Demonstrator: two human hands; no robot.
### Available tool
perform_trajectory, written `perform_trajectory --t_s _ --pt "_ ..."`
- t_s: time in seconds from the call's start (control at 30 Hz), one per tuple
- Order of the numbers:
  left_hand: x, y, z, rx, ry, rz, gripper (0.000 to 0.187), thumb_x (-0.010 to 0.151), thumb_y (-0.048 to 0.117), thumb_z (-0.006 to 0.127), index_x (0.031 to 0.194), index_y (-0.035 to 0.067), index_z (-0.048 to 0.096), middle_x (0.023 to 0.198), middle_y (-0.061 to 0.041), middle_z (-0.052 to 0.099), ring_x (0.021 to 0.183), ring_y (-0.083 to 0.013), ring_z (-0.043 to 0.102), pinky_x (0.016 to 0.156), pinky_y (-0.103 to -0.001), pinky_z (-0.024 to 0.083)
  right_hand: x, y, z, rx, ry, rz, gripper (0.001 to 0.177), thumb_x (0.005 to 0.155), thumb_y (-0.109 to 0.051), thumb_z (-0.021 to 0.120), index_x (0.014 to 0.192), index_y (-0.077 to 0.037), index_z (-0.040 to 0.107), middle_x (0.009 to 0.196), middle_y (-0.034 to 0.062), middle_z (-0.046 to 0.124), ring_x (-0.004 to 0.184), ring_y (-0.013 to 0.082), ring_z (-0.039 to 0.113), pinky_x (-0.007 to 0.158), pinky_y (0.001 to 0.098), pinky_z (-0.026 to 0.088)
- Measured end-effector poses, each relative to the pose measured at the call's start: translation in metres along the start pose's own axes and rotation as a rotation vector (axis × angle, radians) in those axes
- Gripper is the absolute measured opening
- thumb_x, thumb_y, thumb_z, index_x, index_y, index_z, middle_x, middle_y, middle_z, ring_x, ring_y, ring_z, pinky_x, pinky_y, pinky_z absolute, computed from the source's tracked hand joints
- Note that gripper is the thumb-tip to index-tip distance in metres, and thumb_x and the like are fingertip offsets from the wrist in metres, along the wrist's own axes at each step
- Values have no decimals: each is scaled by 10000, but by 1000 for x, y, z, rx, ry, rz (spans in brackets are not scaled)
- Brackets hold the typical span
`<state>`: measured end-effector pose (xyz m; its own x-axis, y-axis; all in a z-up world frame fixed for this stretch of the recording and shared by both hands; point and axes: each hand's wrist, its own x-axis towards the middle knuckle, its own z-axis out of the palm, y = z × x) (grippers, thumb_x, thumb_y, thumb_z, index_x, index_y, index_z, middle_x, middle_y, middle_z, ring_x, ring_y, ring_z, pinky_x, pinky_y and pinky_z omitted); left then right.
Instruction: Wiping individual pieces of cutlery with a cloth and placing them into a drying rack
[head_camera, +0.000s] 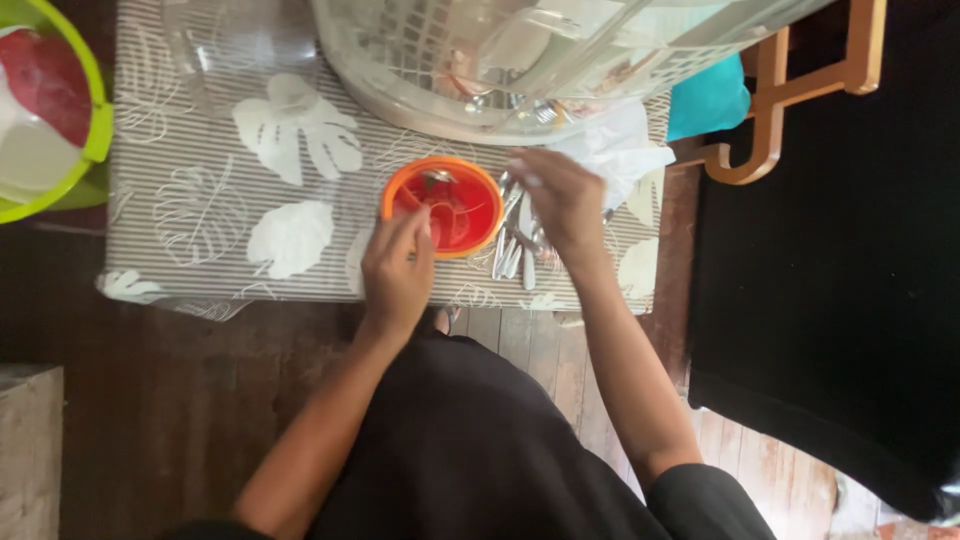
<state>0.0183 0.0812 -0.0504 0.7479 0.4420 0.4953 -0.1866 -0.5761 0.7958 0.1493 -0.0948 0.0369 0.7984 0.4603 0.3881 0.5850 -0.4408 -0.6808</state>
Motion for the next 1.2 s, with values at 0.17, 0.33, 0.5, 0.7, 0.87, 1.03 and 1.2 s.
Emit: perform_trajectory --t_s 0.17,0.33,0.5,0.7,0.87,1.03,1.2 --pt "-65 2 39 -72 -269 45 209 900 87 743 1103 106 786 1006 -60 734 920 -271 735 811 -343 590 -64 87 -35 -252 83 357 76 925 -65 740 968 -54 802 788 180 742 793 436 715 728 517 546" --pt "-94 -14 73 -77 -499 -189 156 910 142 725 1048 122 794 937 -75 754 892 -286 748 780 -357 595 -122 126 39 -324 -326 596 206 881 -176 775 1070 -98 795 963 199 753 907 456 723 811 538 580" --pt "-88 -14 75 -52 -520 -413 157 931 145 698 1037 84 797 939 -154 772 888 -356 743 750 -416 587 -133 124 74 -399 -361 556 225 988 -252 645 990 -66 771 972 206 685 803 474 714 727 561 585" --pt "-87 -8 75 -58 -496 -626 210 906 187 701 1048 84 816 868 -177 768 863 -367 739 700 -437 582 -120 125 38 -130 -566 790 238 922 -372 720 867 -159 811 608 65 663 662 319 717 686 405 559" --pt "-73 13 99 -351 -527 -986 223 918 289 702 868 101 811 658 -103 738 602 -170 739 528 -310 609 -125 87 -3 711 -284 1224 261 885 -182 772 698 -78 623 502 2 499 443 105 438 458 236 330" --pt "-51 49 106 -464 -482 -1254 214 824 213 753 834 2 784 684 -160 735 555 -242 733 505 -344 625 -145 51 -10 823 -252 1177 108 898 -97 712 863 -17 649 528 10 503 457 90 440 457 212 323" --pt "-47 62 84 -346 -536 -1272 200 791 171 776 910 10 786 686 -162 737 542 -245 730 461 -351 621 -146 15 -41 873 -126 1155 212 989 -85 597 1070 74 713 723 110 621 635 149 557 598 270 486"
